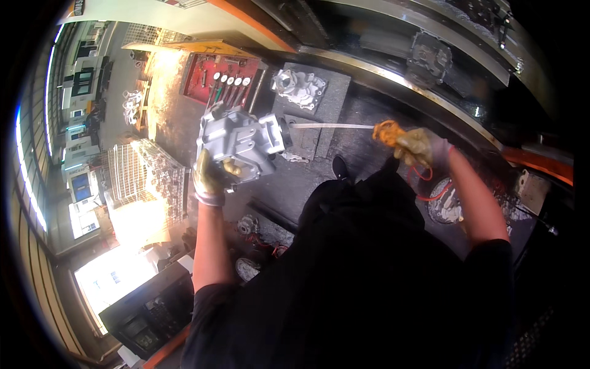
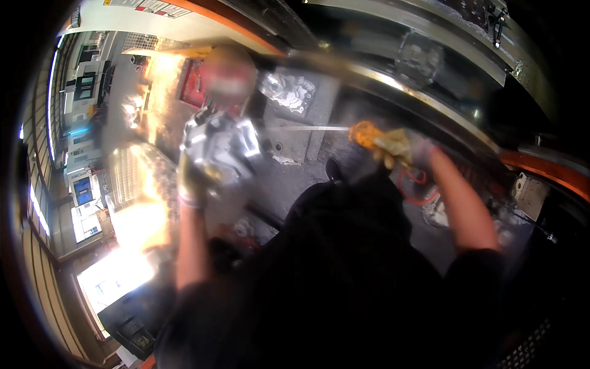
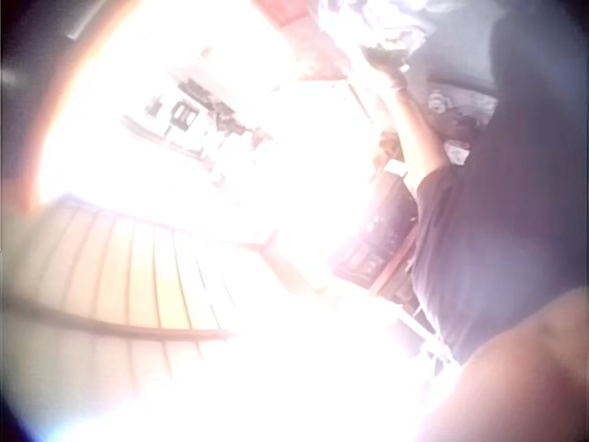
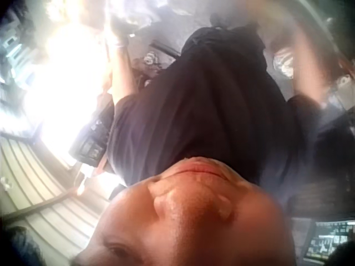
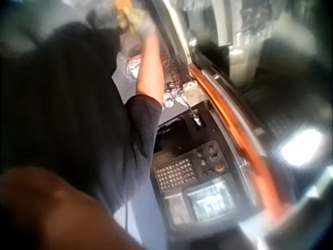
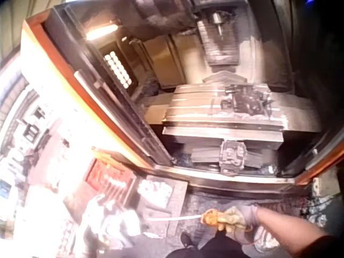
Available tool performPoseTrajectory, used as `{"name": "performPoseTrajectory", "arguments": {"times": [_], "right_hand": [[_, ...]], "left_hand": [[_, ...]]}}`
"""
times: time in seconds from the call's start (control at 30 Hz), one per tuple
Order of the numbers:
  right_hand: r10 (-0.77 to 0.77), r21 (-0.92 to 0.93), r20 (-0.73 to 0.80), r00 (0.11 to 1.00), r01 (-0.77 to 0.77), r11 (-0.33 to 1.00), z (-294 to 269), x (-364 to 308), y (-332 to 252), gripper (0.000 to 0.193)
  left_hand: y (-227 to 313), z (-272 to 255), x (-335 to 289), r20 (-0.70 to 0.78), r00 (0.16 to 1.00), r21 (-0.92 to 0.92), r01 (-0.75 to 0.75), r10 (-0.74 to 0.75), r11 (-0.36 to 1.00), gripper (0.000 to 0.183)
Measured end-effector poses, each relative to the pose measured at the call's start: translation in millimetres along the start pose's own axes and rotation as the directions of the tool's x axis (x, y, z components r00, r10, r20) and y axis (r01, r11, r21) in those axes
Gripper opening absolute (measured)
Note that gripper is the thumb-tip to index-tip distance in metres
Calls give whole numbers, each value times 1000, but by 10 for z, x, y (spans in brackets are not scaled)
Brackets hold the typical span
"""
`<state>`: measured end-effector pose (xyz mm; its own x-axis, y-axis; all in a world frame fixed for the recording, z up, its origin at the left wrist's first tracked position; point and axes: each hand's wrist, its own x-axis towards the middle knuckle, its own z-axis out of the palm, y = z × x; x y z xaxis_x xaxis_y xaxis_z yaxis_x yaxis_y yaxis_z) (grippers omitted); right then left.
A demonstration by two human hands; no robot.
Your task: The person picks up metal parts and places them onto a jig inside a machine. They use an air blow gun to clean surfaces, secure the parts with a wrench, use a file on a component, and close the machine door.
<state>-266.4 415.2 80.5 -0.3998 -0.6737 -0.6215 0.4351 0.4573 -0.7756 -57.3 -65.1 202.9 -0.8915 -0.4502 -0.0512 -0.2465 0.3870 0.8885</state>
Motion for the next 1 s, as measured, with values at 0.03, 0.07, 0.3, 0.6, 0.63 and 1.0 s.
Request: {"name": "performPoseTrajectory", "arguments": {"times": [0.03, 0.07, 0.3, 0.6, 0.63, 1.0], "right_hand": [[0, -19, 15, 1000, 0, 1000, 16, 16, 43, 52], [0, -38, 30, 1000, 1, 999, 24, 10, 72, 52], [120, 35, 33, 992, -121, 992, -59, -250, 392, 48], [48, 93, 14, 999, -49, 995, -81, -70, 250, 53], [51, 88, -33, 998, -48, 995, -73, -8, 205, 54], [24, 18, 40, 999, -25, 1000, -380, 10, 113, 54]], "left_hand": [[-37, 14, 13, 0, 998, 111, -62, 63, 992, 38], [-205, -90, 40, 49, 974, 404, -220, 219, 888, 37], [-334, 93, 56, -194, 981, 93, -3, 21, 996, 43], [-251, 214, -64, -181, 932, -358, 235, -314, 904, 56], [-287, 169, -73, -147, 914, -427, 285, -377, 858, 55], [-706, -33, -373, -127, 960, 651, -109, 250, 751, 26]]}}
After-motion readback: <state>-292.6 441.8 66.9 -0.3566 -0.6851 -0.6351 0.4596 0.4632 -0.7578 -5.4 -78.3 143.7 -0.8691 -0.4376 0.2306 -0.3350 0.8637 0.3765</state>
